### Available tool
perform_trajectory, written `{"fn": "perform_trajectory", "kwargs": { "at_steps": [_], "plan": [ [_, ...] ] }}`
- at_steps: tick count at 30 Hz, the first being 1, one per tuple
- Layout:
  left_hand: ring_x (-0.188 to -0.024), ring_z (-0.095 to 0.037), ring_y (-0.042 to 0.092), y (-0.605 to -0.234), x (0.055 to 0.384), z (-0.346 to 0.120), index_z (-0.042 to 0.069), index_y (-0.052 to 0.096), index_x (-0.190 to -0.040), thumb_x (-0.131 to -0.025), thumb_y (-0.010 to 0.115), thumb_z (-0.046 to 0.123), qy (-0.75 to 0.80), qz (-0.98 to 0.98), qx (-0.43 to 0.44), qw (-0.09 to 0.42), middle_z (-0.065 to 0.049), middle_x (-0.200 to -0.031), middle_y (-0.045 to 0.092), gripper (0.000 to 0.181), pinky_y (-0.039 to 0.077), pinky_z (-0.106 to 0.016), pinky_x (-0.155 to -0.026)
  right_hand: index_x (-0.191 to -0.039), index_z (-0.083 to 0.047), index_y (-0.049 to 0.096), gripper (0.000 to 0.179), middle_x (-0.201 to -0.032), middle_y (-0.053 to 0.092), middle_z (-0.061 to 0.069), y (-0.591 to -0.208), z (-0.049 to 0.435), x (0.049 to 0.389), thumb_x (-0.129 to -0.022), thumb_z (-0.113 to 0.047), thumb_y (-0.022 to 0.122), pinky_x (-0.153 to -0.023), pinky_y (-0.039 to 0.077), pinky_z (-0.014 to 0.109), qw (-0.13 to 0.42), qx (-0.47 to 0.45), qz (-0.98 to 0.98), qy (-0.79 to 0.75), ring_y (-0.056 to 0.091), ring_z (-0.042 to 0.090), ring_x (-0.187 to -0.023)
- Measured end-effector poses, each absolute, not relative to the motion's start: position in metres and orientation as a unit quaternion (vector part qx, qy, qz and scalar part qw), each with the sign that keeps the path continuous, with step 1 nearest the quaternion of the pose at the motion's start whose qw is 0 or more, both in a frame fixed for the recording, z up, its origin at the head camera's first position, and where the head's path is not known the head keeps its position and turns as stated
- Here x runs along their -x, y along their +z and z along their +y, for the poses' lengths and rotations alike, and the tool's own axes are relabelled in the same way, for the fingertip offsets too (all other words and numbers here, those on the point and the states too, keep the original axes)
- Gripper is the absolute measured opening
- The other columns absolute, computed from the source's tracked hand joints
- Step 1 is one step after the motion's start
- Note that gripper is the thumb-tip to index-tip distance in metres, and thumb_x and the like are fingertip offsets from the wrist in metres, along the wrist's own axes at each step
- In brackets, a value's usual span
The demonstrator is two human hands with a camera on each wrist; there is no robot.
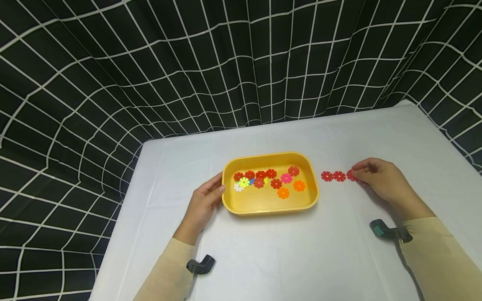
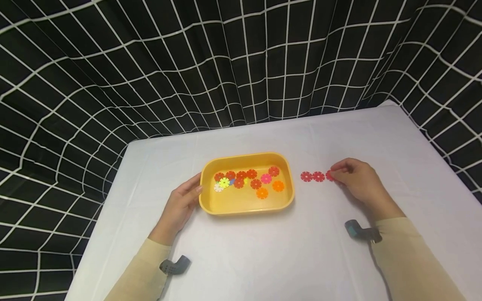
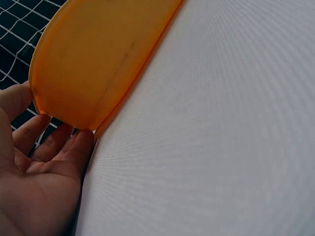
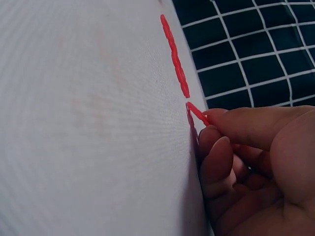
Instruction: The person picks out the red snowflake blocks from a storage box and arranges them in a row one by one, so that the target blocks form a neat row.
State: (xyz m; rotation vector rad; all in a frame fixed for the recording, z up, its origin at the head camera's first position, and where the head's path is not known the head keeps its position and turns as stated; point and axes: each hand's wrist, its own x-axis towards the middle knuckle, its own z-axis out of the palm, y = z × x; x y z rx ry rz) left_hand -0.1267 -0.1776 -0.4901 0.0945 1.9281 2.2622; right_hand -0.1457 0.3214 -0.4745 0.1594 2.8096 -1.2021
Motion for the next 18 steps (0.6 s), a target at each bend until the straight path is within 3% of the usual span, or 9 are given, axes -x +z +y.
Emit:
{"fn": "perform_trajectory", "kwargs": {
  "at_steps": [6,14,18],
  "plan": [
    [-0.144,-0.024,0.056,-0.4891,0.1260,-0.1774,0.005,0.058,-0.157,-0.109,0.067,0.008,0.759,0.644,-0.029,0.085,-0.008,-0.157,0.059,0.048,0.052,-0.038,-0.112,-0.126,0.002,0.069,0.030,-0.114,0.069,0.022,-0.4753,0.3186,0.1453,-0.108,-0.022,0.070,-0.079,0.045,0.043,0.034,-0.056,0.923,-0.378,0.055,0.040,-0.105],
    [-0.144,-0.024,0.055,-0.4887,0.1259,-0.1774,0.005,0.058,-0.157,-0.109,0.067,0.009,0.760,0.643,-0.031,0.087,-0.008,-0.158,0.058,0.049,0.051,-0.038,-0.112,-0.126,0.004,0.069,0.043,-0.116,0.069,0.024,-0.4724,0.3181,0.1450,-0.113,-0.036,0.062,-0.082,0.055,0.043,0.028,-0.058,0.924,-0.376,0.060,0.040,-0.105],
    [-0.144,-0.024,0.055,-0.4886,0.1261,-0.1772,0.005,0.058,-0.157,-0.110,0.067,0.008,0.761,0.642,-0.031,0.088,-0.008,-0.157,0.058,0.048,0.051,-0.038,-0.113,-0.127,0.004,0.068,0.045,-0.120,0.068,0.027,-0.4712,0.3183,0.1447,-0.113,-0.038,0.060,-0.081,0.055,0.033,0.030,-0.062,0.922,-0.381,0.060,0.041,-0.108]
  ]
}}
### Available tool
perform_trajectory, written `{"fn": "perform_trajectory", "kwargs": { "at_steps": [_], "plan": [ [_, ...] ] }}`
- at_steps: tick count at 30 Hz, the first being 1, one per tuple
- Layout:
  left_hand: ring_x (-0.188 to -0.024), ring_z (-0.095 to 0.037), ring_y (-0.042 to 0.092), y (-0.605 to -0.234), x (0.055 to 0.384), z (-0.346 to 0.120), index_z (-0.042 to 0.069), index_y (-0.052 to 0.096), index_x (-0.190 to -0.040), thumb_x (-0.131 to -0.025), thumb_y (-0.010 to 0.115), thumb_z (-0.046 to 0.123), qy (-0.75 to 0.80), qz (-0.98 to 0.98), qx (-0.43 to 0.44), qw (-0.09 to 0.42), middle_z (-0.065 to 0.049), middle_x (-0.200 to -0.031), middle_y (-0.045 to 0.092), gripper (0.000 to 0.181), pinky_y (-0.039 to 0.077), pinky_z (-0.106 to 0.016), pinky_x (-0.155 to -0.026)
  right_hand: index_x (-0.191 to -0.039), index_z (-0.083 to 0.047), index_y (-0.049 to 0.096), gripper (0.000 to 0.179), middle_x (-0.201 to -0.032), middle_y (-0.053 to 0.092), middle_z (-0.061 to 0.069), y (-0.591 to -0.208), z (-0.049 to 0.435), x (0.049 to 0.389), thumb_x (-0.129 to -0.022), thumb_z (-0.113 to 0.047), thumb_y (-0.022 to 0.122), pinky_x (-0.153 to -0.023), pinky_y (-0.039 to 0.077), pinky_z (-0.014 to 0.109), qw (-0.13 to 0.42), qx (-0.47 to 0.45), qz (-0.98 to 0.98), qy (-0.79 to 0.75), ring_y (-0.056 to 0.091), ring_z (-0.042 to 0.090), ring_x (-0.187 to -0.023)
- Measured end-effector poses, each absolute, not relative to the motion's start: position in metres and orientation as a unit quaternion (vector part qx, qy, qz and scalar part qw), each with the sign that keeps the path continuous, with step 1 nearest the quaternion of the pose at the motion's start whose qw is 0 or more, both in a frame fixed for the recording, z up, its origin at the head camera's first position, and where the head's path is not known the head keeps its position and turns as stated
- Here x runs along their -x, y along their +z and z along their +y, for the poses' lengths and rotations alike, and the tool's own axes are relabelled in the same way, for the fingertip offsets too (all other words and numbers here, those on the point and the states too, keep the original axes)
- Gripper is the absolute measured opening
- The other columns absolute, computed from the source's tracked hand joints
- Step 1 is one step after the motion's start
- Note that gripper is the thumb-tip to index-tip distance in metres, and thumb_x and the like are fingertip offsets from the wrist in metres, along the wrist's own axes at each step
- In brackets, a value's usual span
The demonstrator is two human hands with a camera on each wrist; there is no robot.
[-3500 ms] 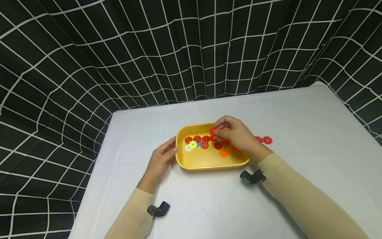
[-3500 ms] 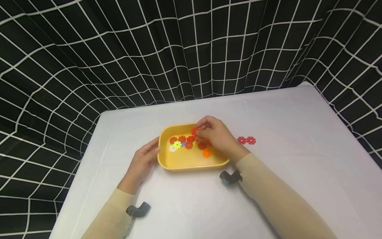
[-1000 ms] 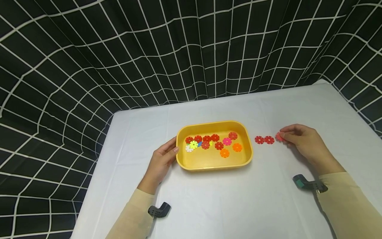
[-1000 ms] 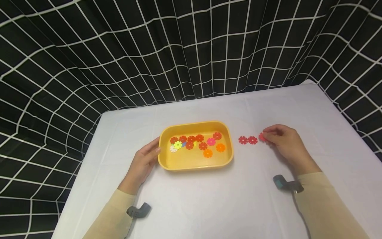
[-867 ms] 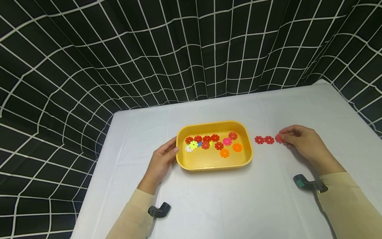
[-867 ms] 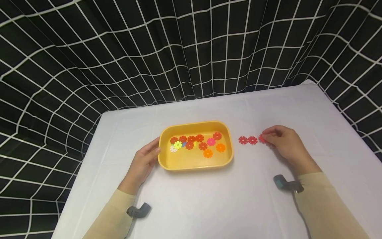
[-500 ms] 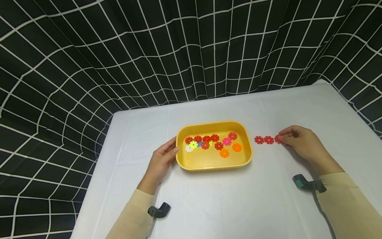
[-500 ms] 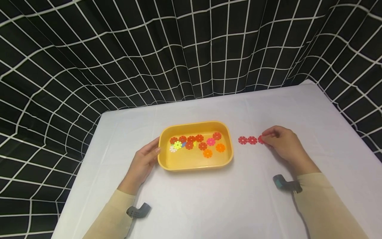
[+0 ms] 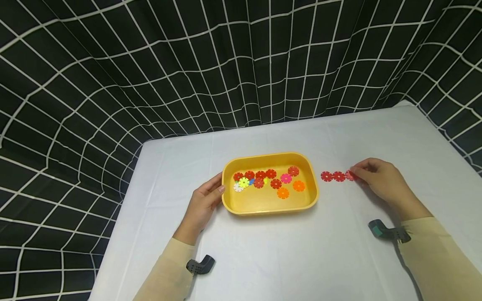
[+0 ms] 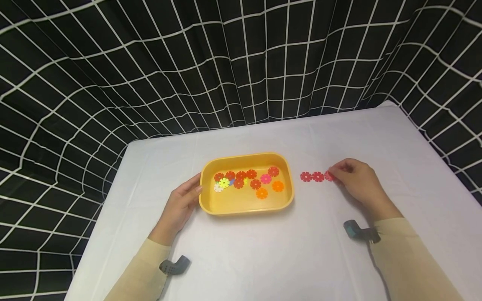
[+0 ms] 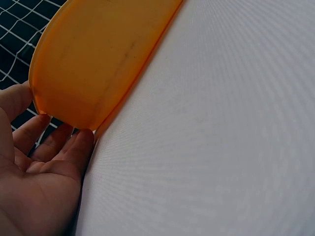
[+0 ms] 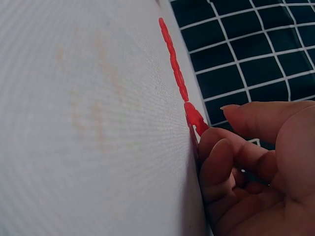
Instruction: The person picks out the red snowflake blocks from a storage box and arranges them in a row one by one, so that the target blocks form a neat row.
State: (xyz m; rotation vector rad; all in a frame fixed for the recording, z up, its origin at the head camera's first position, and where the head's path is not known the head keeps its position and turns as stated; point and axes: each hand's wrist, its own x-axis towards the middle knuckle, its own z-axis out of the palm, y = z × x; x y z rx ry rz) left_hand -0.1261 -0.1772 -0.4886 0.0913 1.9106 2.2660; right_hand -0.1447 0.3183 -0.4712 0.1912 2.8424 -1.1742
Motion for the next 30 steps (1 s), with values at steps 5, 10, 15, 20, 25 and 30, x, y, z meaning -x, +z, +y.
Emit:
{"fn": "perform_trajectory", "kwargs": {
  "at_steps": [5,10,15,20,25,30],
  "plan": [
    [-0.144,-0.025,0.055,-0.4883,0.1261,-0.1770,0.004,0.058,-0.157,-0.109,0.067,0.008,0.761,0.642,-0.031,0.087,-0.009,-0.157,0.058,0.048,0.051,-0.037,-0.112,-0.129,0.005,0.068,0.047,-0.124,0.067,0.028,-0.4717,0.3186,0.1446,-0.113,-0.038,0.060,-0.069,0.048,0.010,0.029,-0.064,0.919,-0.389,0.062,0.041,-0.109],
    [-0.144,-0.025,0.055,-0.4882,0.1258,-0.1769,0.004,0.058,-0.157,-0.109,0.067,0.009,0.762,0.641,-0.032,0.085,-0.009,-0.157,0.058,0.049,0.051,-0.038,-0.112,-0.129,0.006,0.068,0.047,-0.121,0.068,0.028,-0.4716,0.3187,0.1439,-0.113,-0.038,0.061,-0.066,0.050,0.010,0.022,-0.066,0.917,-0.392,0.065,0.039,-0.103],
    [-0.144,-0.024,0.056,-0.4893,0.1262,-0.1774,0.005,0.058,-0.156,-0.109,0.067,0.009,0.763,0.640,-0.032,0.084,-0.008,-0.157,0.059,0.048,0.051,-0.038,-0.112,-0.127,0.005,0.068,0.046,-0.116,0.069,0.025,-0.4703,0.3181,0.1435,-0.112,-0.038,0.063,-0.064,0.053,0.013,0.016,-0.070,0.916,-0.396,0.066,0.035,-0.096],
    [-0.144,-0.024,0.055,-0.4893,0.1265,-0.1775,0.005,0.058,-0.157,-0.109,0.068,0.009,0.763,0.640,-0.032,0.086,-0.008,-0.157,0.059,0.048,0.051,-0.037,-0.113,-0.127,0.005,0.068,0.046,-0.113,0.070,0.023,-0.4694,0.3184,0.1432,-0.112,-0.038,0.063,-0.064,0.055,0.016,0.015,-0.065,0.913,-0.402,0.066,0.030,-0.091],
    [-0.144,-0.025,0.055,-0.4880,0.1263,-0.1771,0.004,0.058,-0.156,-0.109,0.068,0.009,0.763,0.640,-0.034,0.084,-0.009,-0.157,0.059,0.049,0.051,-0.038,-0.113,-0.131,0.005,0.066,0.042,-0.120,0.069,0.024,-0.4685,0.3182,0.1439,-0.114,-0.034,0.060,-0.068,0.058,0.017,0.011,-0.059,0.897,-0.438,0.066,0.021,-0.089],
    [-0.145,-0.027,0.055,-0.4879,0.1261,-0.1765,0.003,0.058,-0.156,-0.109,0.067,0.007,0.765,0.638,-0.033,0.082,-0.011,-0.157,0.058,0.049,0.051,-0.038,-0.112,-0.141,0.003,0.060,0.052,-0.126,0.065,0.023,-0.4668,0.3199,0.1432,-0.114,-0.041,0.057,-0.074,0.060,0.017,0.020,-0.066,0.871,-0.486,0.066,0.014,-0.095]
  ]
}}
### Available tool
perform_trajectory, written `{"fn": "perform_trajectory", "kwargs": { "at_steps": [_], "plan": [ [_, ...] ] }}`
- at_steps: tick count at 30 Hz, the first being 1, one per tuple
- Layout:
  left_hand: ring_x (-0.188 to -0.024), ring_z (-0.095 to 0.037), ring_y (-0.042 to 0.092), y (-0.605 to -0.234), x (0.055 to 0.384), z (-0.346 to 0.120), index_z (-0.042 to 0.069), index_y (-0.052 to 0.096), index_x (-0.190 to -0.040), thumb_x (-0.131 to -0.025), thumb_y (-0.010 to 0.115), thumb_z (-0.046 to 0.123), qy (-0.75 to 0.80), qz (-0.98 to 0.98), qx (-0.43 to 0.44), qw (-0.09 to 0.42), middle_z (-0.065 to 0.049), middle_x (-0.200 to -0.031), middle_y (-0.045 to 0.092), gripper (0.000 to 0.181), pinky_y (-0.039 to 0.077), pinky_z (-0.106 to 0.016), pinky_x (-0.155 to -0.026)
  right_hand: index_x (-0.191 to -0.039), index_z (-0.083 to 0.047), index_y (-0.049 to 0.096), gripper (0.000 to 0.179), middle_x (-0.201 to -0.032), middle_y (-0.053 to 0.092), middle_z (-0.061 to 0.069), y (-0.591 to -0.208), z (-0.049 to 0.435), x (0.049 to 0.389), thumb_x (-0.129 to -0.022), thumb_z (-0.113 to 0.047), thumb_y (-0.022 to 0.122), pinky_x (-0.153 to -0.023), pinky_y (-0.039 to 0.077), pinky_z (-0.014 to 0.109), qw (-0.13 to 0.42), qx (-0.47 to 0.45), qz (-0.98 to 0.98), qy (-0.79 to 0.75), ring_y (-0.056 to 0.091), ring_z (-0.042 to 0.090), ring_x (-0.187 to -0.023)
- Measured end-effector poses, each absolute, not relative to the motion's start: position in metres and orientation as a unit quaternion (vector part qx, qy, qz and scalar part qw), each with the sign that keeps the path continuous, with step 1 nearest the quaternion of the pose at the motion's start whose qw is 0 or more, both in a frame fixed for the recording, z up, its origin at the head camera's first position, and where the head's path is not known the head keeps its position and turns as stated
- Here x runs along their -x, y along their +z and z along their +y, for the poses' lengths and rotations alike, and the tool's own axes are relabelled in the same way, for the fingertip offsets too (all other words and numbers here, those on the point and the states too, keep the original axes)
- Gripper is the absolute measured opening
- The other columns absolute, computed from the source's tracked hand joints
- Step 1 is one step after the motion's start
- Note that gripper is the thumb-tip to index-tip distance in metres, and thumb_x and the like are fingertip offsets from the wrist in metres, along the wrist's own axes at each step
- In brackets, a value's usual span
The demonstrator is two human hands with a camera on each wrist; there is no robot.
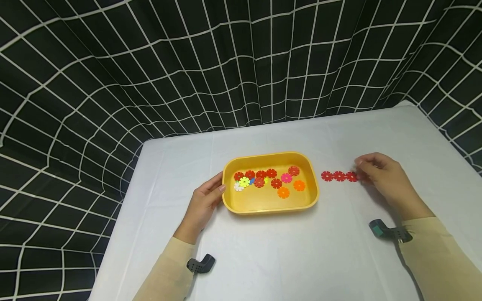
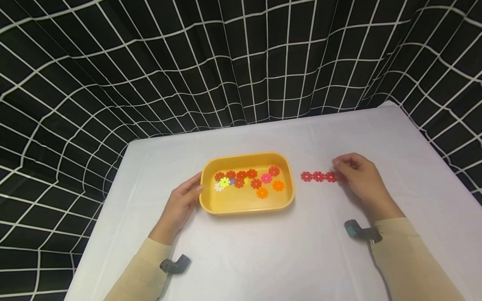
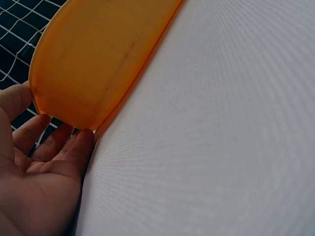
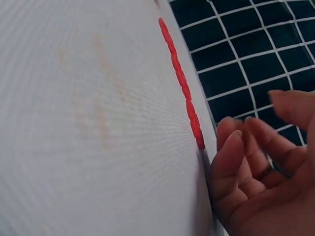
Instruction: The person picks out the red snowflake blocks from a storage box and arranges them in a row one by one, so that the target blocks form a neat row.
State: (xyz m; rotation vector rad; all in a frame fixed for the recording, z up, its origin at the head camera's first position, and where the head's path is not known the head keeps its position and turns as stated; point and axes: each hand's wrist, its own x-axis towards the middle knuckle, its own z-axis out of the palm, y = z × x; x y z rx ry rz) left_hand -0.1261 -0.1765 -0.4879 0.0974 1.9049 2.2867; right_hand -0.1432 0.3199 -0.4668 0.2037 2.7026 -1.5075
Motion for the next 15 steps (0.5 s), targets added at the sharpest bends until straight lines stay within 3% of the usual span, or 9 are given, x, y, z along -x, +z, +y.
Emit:
{"fn": "perform_trajectory", "kwargs": {
  "at_steps": [6,15],
  "plan": [
    [-0.145,-0.029,0.054,-0.488,0.126,-0.176,0.001,0.057,-0.157,-0.109,0.067,0.006,0.768,0.635,-0.034,0.080,-0.013,-0.158,0.057,0.050,0.051,-0.037,-0.112,-0.150,-0.005,0.054,0.061,-0.133,0.061,0.016,-0.462,0.322,0.141,-0.113,-0.054,0.053,-0.081,0.060,0.017,0.024,-0.063,0.839,-0.539,0.065,0.016,-0.106],
    [-0.145,-0.026,0.055,-0.488,0.126,-0.176,0.003,0.058,-0.156,-0.109,0.068,0.007,0.766,0.637,-0.026,0.083,-0.011,-0.157,0.058,0.049,0.051,-0.037,-0.112,-0.148,-0.014,0.056,0.046,-0.133,0.066,0.008,-0.453,0.319,0.140,-0.118,-0.046,0.043,-0.089,0.060,0.020,0.012,0.007,0.789,-0.614,0.070,0.015,-0.113]
  ]
}}
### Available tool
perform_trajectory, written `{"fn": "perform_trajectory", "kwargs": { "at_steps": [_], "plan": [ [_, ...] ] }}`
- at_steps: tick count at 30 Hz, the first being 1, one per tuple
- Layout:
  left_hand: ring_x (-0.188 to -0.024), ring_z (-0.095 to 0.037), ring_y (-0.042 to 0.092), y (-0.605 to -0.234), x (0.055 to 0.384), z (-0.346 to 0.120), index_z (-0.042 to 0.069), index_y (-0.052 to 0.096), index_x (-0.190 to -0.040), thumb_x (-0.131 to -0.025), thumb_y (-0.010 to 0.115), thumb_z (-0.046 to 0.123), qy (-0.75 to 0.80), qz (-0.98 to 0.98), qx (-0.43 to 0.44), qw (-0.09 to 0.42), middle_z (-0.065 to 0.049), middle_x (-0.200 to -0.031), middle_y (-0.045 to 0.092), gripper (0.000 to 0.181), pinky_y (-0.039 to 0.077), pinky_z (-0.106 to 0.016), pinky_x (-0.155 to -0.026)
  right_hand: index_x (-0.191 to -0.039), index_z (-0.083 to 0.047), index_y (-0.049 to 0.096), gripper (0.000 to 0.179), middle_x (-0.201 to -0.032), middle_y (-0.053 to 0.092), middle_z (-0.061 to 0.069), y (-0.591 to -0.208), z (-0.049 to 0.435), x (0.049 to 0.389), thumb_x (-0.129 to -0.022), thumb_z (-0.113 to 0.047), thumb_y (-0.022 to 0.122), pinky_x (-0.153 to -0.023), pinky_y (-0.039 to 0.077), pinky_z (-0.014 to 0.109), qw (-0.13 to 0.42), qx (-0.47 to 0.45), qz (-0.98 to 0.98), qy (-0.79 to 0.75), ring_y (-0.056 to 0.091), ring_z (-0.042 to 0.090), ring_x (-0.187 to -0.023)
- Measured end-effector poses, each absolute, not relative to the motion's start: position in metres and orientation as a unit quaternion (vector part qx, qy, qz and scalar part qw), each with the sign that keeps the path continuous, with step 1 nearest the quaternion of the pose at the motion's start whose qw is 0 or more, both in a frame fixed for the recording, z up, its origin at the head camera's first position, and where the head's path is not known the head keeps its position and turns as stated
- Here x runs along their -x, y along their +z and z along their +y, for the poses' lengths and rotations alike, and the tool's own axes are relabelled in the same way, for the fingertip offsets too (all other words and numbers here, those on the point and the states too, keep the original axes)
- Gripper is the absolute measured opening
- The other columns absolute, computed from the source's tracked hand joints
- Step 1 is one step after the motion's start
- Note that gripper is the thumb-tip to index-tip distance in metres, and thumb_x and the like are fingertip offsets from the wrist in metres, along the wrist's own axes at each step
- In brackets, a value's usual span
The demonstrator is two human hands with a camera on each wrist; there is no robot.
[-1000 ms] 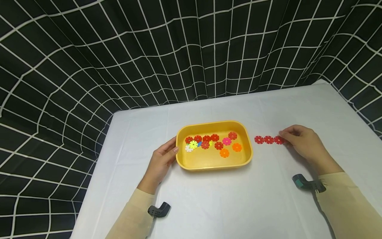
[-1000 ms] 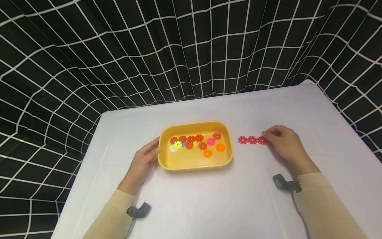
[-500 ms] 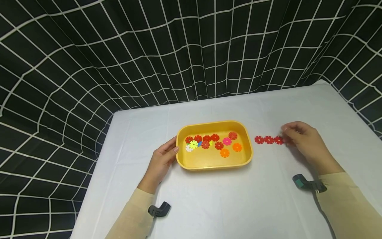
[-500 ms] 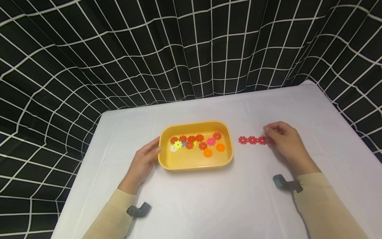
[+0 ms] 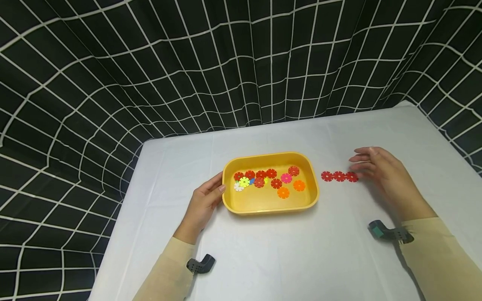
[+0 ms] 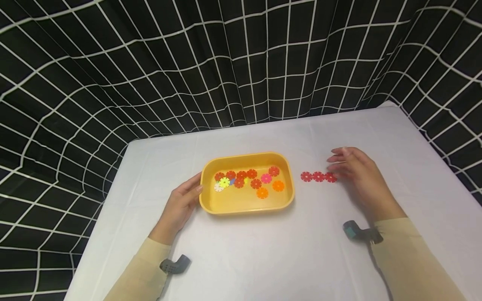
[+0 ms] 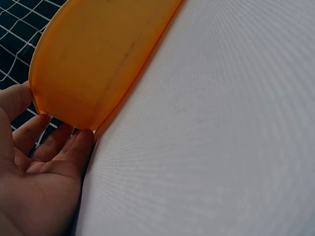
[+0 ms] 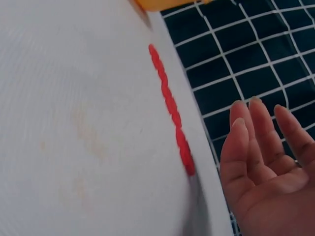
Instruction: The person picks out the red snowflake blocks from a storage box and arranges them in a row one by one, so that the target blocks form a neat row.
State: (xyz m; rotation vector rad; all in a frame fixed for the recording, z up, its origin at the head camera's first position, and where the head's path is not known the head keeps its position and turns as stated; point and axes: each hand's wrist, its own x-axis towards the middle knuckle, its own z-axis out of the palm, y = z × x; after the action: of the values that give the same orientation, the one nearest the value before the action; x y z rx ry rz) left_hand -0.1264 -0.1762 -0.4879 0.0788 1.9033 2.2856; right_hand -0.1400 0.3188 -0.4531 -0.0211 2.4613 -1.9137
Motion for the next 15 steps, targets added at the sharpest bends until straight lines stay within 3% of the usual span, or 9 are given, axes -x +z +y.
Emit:
{"fn": "perform_trajectory", "kwargs": {
  "at_steps": [15],
  "plan": [
    [-0.144,-0.024,0.055,-0.489,0.127,-0.177,0.005,0.058,-0.157,-0.109,0.069,0.010,0.761,0.643,-0.029,0.084,-0.008,-0.157,0.058,0.049,0.051,-0.037,-0.112,-0.151,-0.011,0.055,0.045,-0.142,0.062,0.016,-0.430,0.285,0.132,-0.119,-0.039,0.037,-0.096,0.060,0.025,0.022,0.080,0.771,-0.631,0.068,0.027,-0.122]
  ]
}}
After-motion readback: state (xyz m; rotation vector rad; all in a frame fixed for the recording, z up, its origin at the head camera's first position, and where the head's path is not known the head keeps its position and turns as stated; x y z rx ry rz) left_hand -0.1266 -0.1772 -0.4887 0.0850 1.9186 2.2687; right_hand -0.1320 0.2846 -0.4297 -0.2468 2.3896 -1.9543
